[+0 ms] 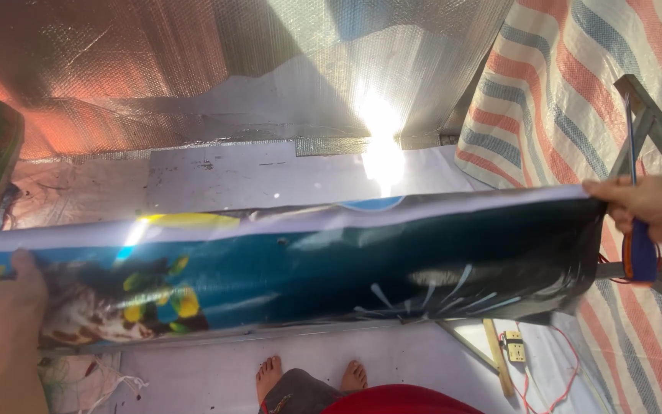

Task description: Apply a decorative printed film to a frame and use a screwdriver to secure or mark it.

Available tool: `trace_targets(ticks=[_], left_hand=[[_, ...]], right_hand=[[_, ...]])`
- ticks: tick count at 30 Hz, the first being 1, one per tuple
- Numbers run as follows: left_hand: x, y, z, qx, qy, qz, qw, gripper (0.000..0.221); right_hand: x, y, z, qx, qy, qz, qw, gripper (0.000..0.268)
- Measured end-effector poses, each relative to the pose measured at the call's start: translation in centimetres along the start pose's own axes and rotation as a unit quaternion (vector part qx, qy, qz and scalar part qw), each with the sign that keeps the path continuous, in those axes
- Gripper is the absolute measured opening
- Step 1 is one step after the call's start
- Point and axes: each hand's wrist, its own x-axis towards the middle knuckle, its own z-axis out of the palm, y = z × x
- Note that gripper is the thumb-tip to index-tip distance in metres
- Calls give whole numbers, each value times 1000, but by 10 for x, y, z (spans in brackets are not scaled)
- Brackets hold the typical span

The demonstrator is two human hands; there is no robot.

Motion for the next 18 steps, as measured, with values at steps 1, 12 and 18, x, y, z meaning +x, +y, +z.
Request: trace_targets(ticks=[1, 12, 18], left_hand=[[-3, 9, -21, -48, -66, 22, 996, 79], [-17, 23, -47, 57, -11, 85, 995, 89], [-22, 34, -45, 23, -6, 43, 999, 81]], right_hand=[[7, -16, -2, -2, 2, -27, 1000, 26], [39, -10, 73, -343, 88, -22, 935, 44], [-133, -124, 119, -326, 13, -94, 940, 44]])
